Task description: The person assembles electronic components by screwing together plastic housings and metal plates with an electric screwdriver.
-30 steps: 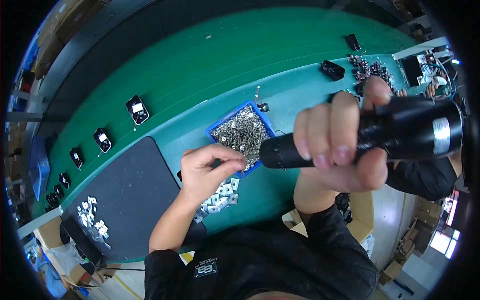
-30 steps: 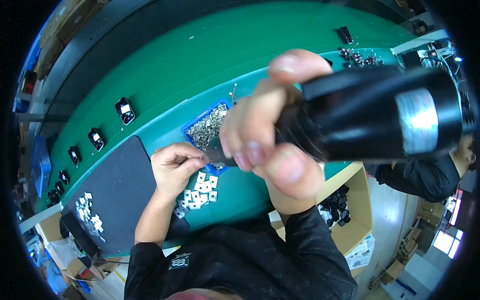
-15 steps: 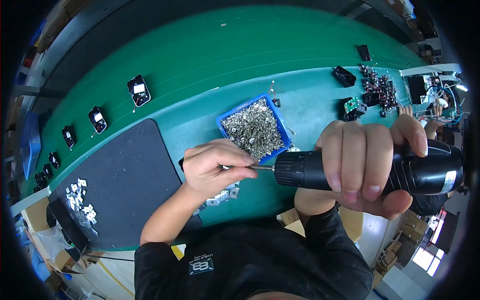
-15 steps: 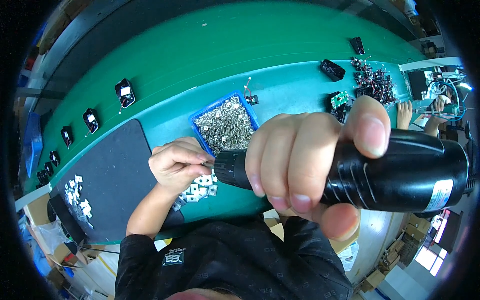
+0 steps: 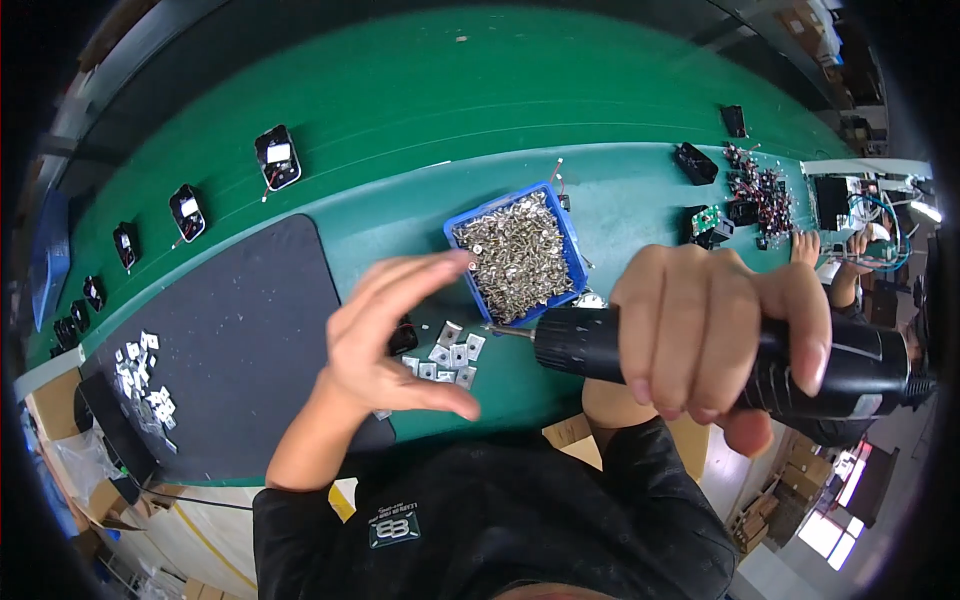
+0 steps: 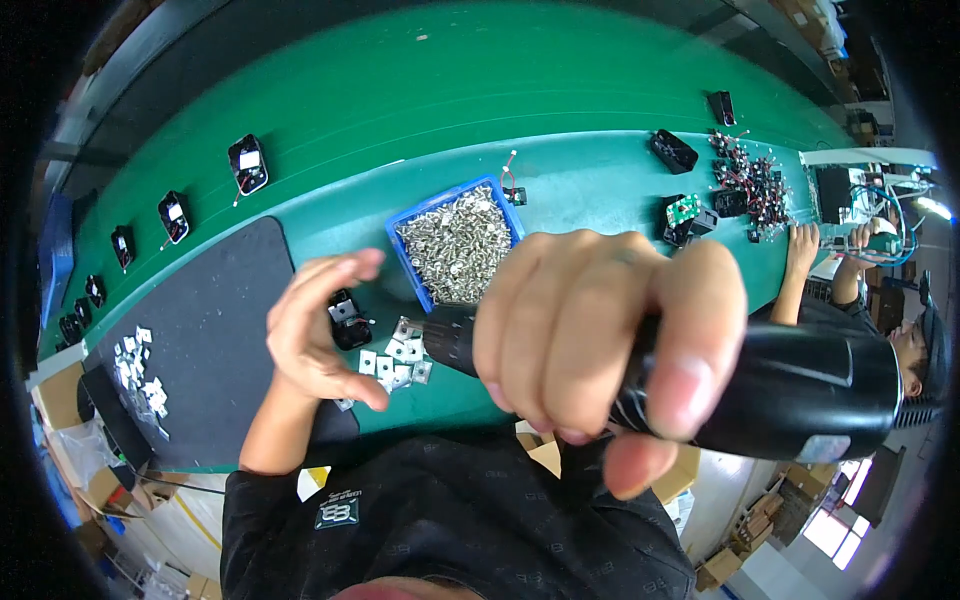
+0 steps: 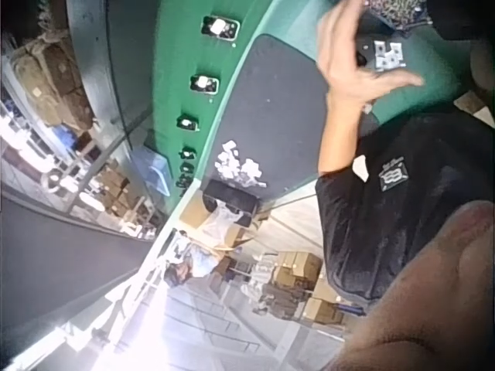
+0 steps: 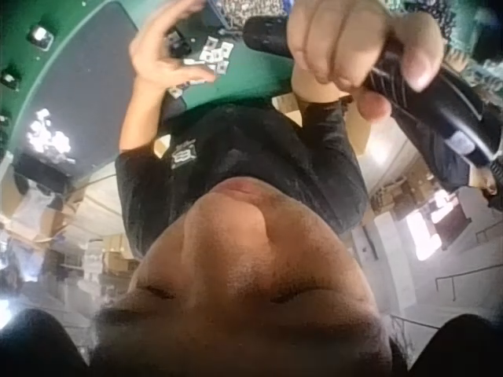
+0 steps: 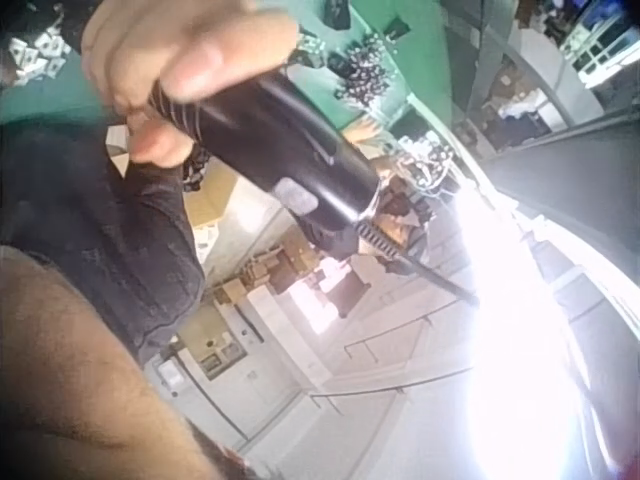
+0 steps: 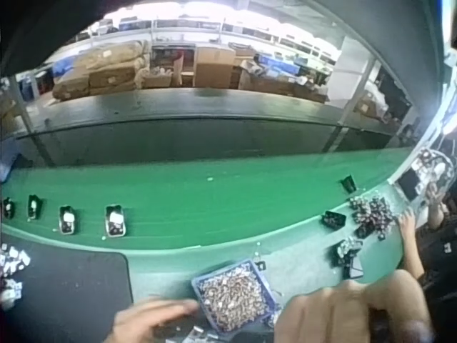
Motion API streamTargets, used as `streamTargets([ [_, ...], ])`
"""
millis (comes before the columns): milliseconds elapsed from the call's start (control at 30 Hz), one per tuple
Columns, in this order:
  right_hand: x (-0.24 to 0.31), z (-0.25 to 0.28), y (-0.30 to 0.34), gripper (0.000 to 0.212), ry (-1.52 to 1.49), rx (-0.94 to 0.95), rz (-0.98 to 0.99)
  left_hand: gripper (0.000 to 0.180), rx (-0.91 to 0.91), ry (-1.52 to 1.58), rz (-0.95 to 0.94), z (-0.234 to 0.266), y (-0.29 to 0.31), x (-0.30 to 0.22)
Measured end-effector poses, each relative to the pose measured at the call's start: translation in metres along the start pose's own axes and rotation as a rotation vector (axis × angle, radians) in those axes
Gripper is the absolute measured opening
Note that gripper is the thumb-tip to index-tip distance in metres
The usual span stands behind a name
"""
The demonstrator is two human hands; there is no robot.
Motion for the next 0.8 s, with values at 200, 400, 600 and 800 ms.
streamTargets([
  [200, -0.044, -0.014, 0.01, 0.043, 0.194, -0.223, -0.121, 0.089, 0.311, -0.579, 0.317, 0.038, 0.049, 0.016],
  [400, -0.092, -0.022, 0.03, 0.043, 0.157, -0.309, -0.238, 0.076, 0.212, -0.573, 0.307, 0.031, 0.068, 0.03],
  [600, -0.112, -0.022, 0.039, 0.043, 0.16, -0.367, -0.275, 0.074, 0.138, -0.589, 0.258, 0.028, 0.058, 0.033],
  [800, -0.117, -0.019, 0.044, 0.044, 0.159, -0.4, -0.304, 0.07, 0.13, -0.591, 0.254, 0.03, 0.054, 0.032],
])
Point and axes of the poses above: each hand's wrist, its own y-axis away from the middle knuckle, its own z-axis out of the back of the hand, x = y × z, the point moved 4 cm from there along -y, towards the middle knuckle, and after that the axes turned 2 degrees about z, right-handed, at the moved point
